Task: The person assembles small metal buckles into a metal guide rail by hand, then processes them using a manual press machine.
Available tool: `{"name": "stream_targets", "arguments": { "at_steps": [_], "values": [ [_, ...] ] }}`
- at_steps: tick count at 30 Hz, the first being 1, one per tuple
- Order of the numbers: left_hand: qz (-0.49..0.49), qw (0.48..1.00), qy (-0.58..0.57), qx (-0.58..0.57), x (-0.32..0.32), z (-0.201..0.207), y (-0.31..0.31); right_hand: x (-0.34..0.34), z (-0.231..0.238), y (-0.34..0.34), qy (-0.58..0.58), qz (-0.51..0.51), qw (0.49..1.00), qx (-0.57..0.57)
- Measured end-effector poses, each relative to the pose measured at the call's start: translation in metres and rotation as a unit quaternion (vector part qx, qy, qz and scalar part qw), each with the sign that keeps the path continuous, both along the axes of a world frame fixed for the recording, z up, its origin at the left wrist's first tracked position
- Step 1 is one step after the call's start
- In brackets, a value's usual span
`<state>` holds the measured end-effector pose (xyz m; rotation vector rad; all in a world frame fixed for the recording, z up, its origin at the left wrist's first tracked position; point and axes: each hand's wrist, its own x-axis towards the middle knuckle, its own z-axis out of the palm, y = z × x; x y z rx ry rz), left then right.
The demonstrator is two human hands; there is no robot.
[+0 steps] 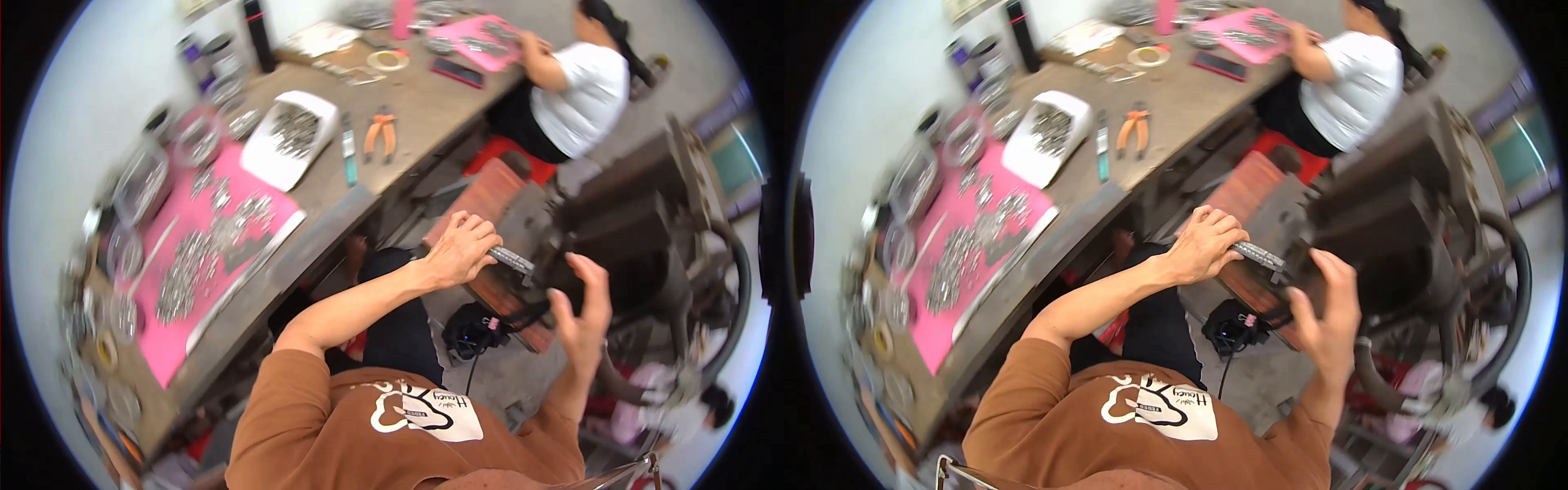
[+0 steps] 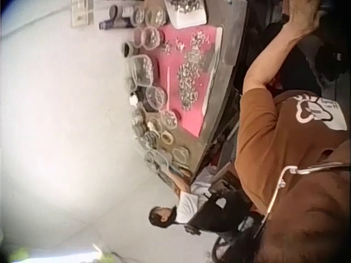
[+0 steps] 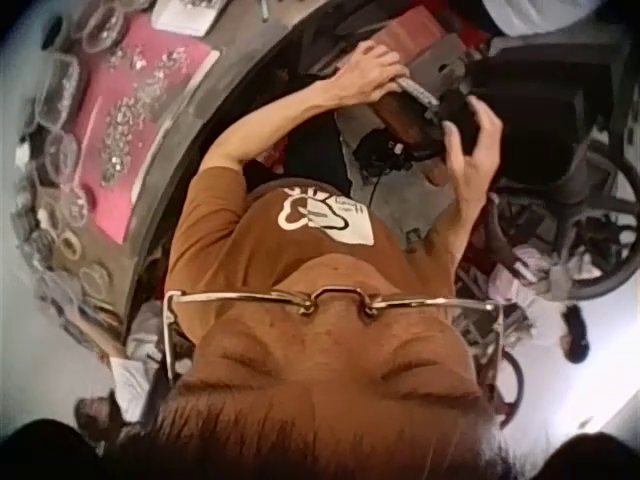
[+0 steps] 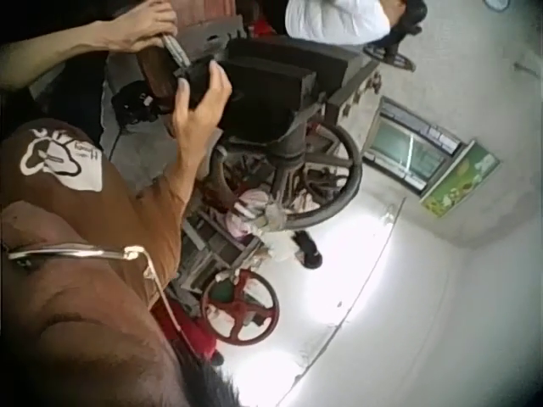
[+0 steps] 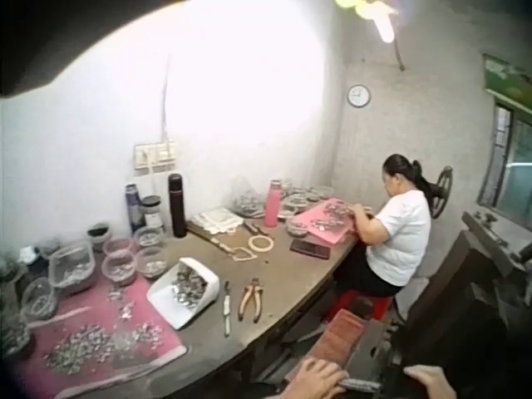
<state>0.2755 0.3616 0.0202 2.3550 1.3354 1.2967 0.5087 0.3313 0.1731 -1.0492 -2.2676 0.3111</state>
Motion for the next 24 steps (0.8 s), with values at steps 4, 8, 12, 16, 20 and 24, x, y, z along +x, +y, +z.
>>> {"name": "stream_targets", "arguments": {
  "at_steps": [4, 8, 12, 16, 20, 24],
  "values": [
    [0.158, 0.987, -0.025, 0.003, -0.066, 0.01, -0.074, -0.077, -0.077, 0.027, -0.062, 0.087, 0.992, -0.064],
    [0.34, 0.939, -0.043, 0.007, -0.122, 0.003, -0.158, -0.17, -0.11, 0.015, -0.019, 0.271, 0.962, -0.012],
    [0.46, 0.886, -0.031, -0.046, -0.155, -0.005, -0.244, -0.256, -0.128, -0.015, 0.036, 0.414, 0.91, 0.004],
    [0.523, 0.85, -0.01, -0.069, -0.183, -0.013, -0.296, -0.31, -0.154, -0.048, 0.012, 0.466, 0.884, -0.017],
    [0.536, 0.84, -0.013, -0.09, -0.203, -0.023, -0.319, -0.339, -0.166, -0.069, 0.03, 0.473, 0.88, -0.018],
    [0.559, 0.824, -0.002, -0.093, -0.216, -0.023, -0.321, -0.358, -0.168, -0.08, 0.075, 0.488, 0.87, -0.003]
  ]
}}
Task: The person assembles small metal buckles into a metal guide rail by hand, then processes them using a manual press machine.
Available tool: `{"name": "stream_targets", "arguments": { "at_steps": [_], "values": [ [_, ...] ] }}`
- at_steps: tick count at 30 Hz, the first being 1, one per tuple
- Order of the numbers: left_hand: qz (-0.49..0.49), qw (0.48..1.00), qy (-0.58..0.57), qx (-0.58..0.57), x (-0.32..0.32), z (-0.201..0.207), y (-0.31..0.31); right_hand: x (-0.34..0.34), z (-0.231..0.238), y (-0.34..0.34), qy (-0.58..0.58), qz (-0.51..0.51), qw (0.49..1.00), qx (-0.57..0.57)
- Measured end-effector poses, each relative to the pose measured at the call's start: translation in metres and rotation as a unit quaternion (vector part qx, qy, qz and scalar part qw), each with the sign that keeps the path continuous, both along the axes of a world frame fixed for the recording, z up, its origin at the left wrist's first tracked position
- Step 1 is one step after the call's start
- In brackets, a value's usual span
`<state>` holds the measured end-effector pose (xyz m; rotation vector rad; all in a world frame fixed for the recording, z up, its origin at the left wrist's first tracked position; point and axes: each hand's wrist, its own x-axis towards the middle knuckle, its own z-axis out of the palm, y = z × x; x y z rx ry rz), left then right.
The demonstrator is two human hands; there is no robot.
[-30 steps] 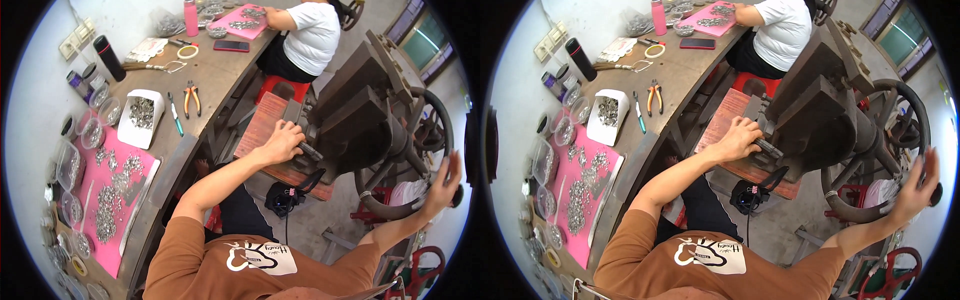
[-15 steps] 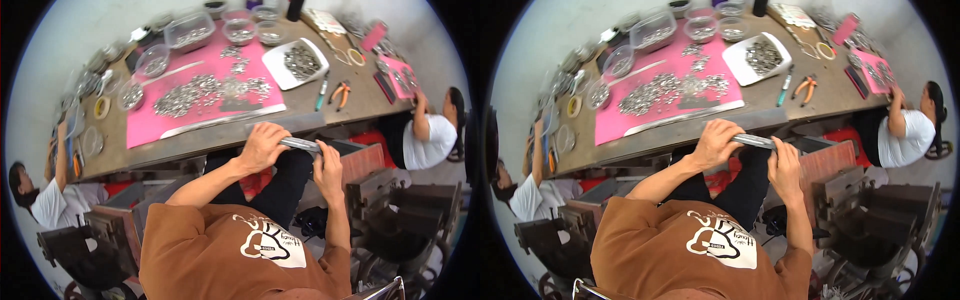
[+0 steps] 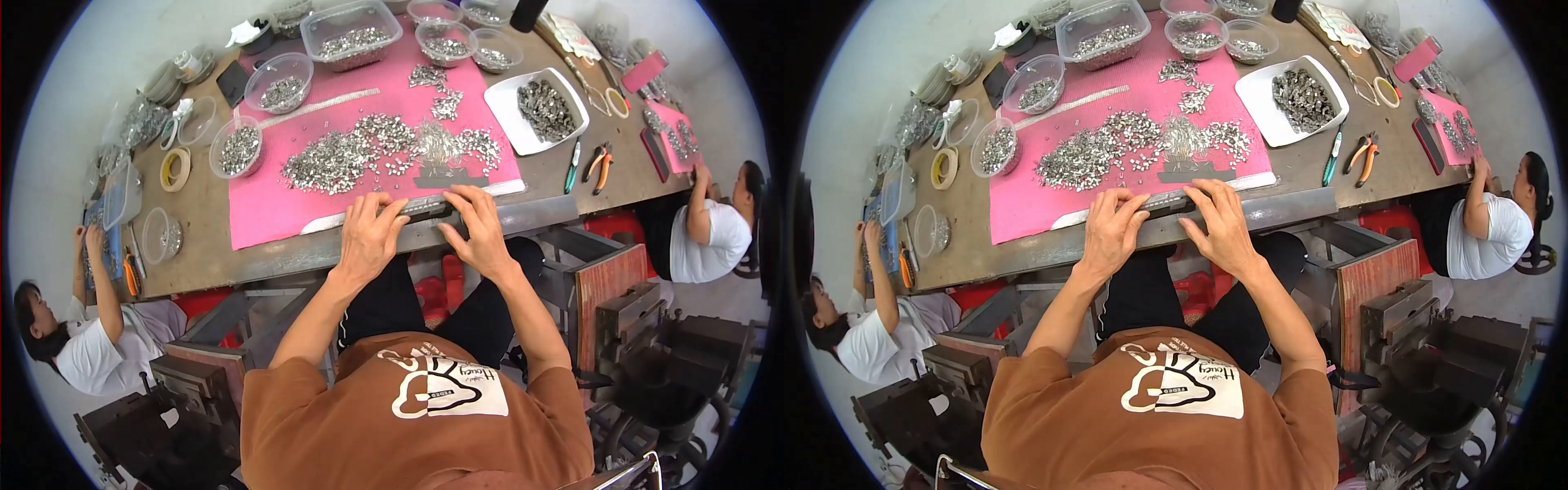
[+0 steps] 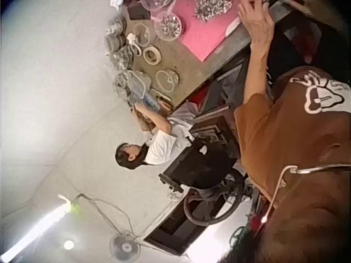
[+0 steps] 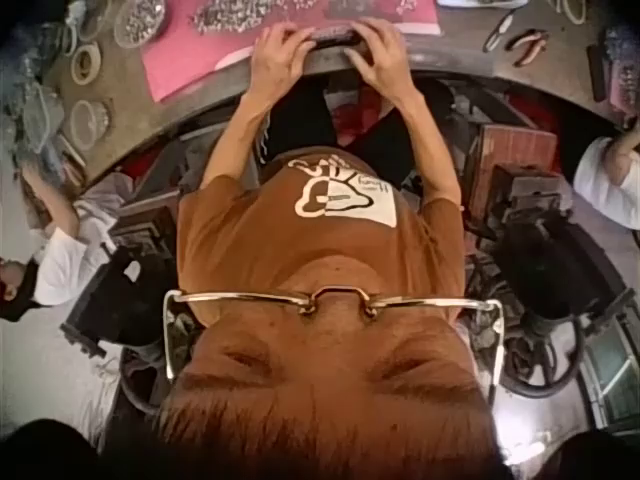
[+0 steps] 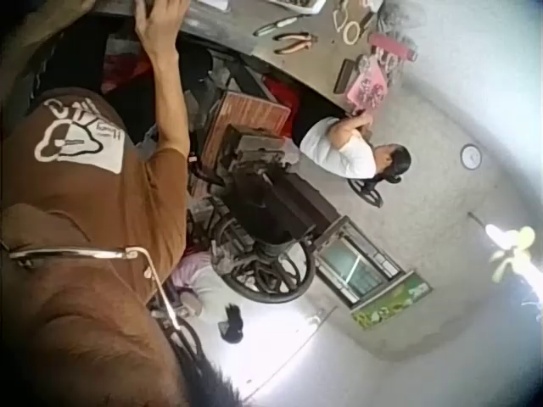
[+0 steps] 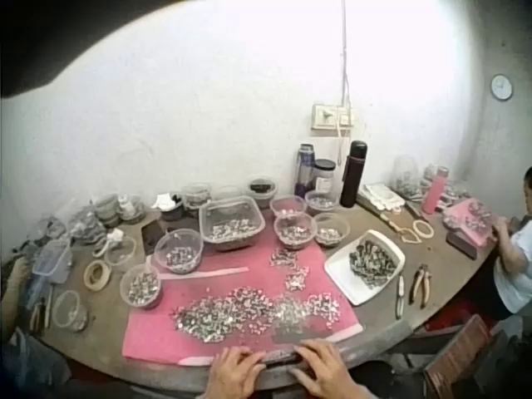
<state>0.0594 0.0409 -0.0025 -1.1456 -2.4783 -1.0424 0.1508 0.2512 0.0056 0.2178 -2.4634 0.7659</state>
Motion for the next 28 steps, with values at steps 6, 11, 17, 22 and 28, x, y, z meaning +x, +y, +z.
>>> {"name": "stream_targets", "arguments": {
  "at_steps": [6, 11, 17, 22, 28],
  "values": [
    [0.002, 0.998, 0.045, 0.039, 0.001, -0.002, 0.005, -0.008, -0.019, -0.006, -0.004, -0.047, 0.999, -0.009],
    [0.002, 0.995, 0.09, 0.034, 0.003, -0.016, 0.008, -0.01, -0.024, -0.009, -0.001, -0.057, 0.998, -0.018],
    [-0.051, 0.982, 0.052, 0.176, 0.018, -0.016, -0.02, -0.009, -0.023, -0.006, 0.01, -0.06, 0.998, 0.006],
    [0.1, 0.894, -0.17, 0.403, 0.047, -0.03, -0.069, -0.01, -0.023, -0.007, 0.024, -0.06, 0.998, 0.008],
    [0.047, 0.728, -0.575, 0.371, 0.038, -0.024, -0.101, -0.009, -0.024, -0.007, 0.018, -0.07, 0.997, -0.001]
  ]
}}
